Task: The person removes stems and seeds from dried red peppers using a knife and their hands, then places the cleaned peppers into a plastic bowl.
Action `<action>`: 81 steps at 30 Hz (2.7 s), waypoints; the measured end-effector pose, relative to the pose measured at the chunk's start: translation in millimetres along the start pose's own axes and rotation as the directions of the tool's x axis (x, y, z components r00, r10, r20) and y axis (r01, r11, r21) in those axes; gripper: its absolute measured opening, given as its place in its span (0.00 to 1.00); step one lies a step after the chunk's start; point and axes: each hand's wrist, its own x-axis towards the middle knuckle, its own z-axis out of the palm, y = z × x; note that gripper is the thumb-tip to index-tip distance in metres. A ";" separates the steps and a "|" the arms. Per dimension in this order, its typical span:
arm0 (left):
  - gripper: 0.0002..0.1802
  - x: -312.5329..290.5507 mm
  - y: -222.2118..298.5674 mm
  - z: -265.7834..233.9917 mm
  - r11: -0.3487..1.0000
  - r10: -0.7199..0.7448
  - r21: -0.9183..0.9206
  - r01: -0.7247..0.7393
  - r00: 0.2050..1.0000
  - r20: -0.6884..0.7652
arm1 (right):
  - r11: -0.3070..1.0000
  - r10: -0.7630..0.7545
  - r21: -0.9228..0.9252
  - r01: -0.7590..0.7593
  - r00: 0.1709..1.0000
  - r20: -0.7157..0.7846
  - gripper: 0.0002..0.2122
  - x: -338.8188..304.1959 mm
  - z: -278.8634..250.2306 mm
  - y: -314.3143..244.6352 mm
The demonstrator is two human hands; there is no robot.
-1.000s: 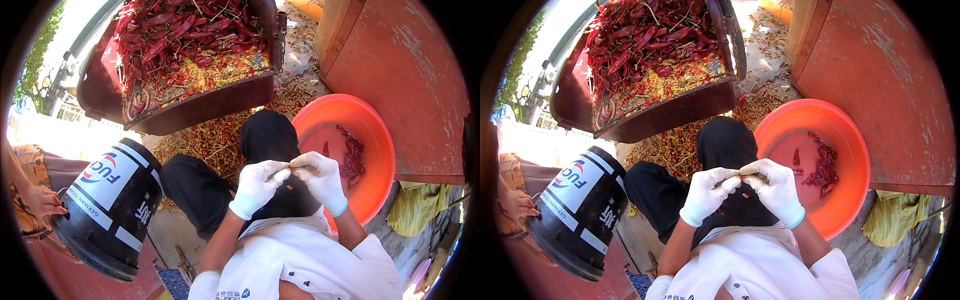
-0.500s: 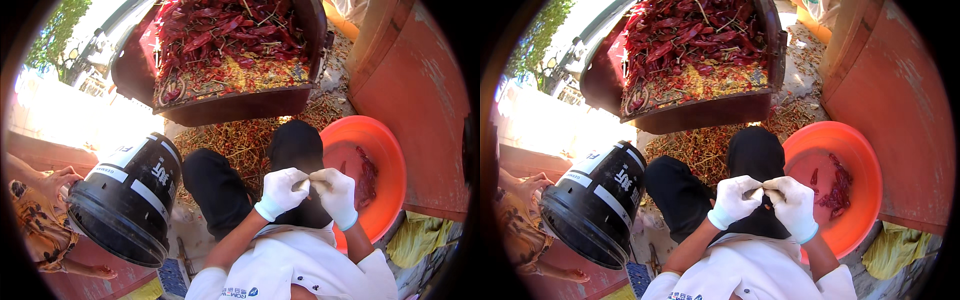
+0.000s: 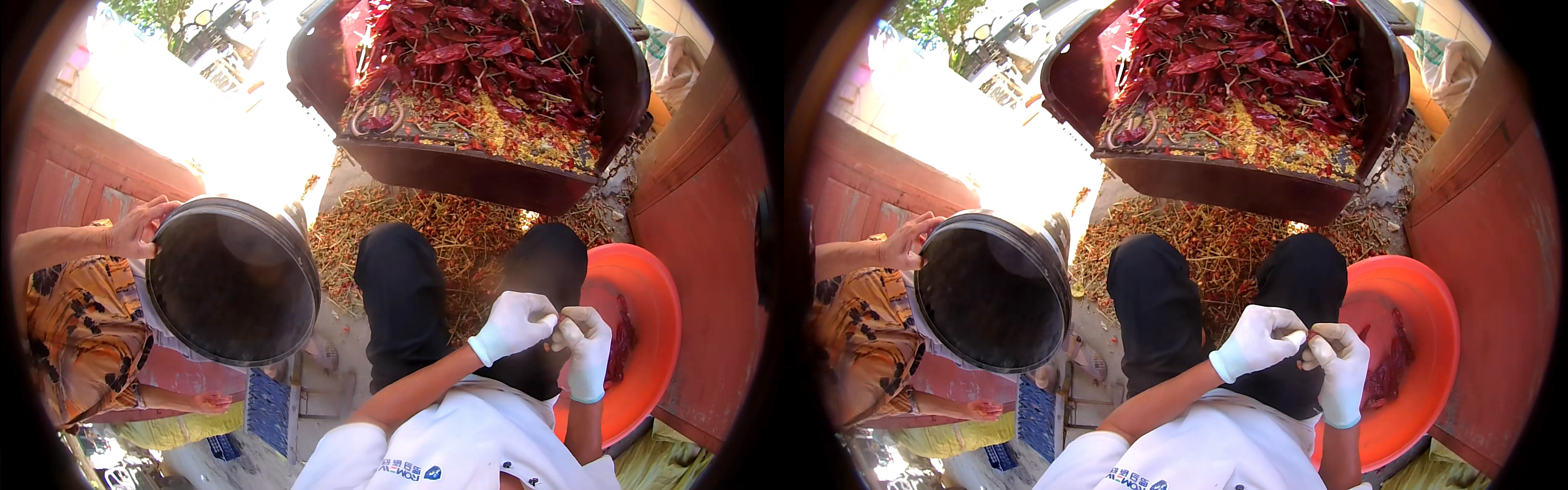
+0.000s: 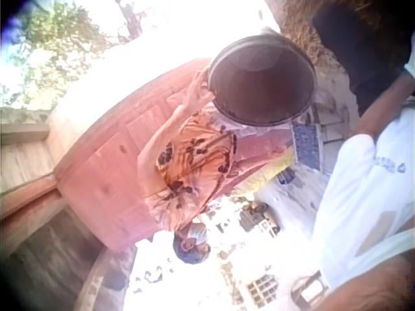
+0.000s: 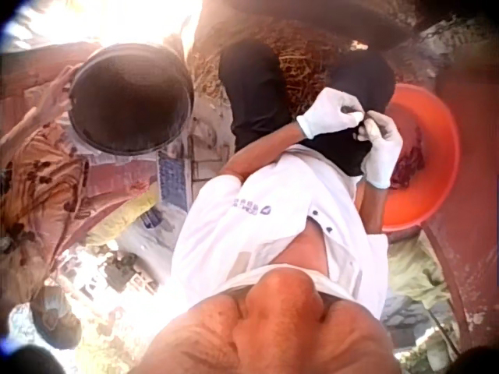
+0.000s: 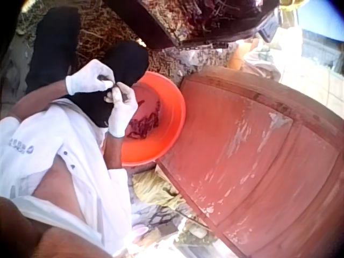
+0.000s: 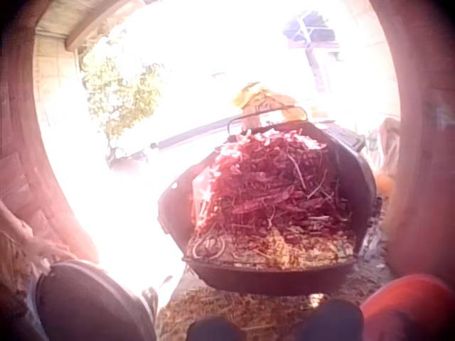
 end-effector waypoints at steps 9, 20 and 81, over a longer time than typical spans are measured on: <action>0.11 -4.1 3.0 -5.3 0.986 0.055 0.158 -0.051 0.998 -0.019 | 0.968 -0.064 -0.249 0.037 0.993 -0.102 0.05 -0.3 10.4 -11.5; 0.12 -4.0 -7.9 -8.0 0.938 0.183 0.286 -0.194 0.981 0.065 | 0.944 -0.089 -0.323 0.067 0.994 -0.055 0.05 -1.4 7.4 -4.8; 0.07 -0.3 5.4 -8.9 0.704 0.543 0.556 -0.442 0.839 -0.021 | 0.590 -0.551 -0.661 0.464 0.829 0.090 0.05 -2.1 18.5 -9.3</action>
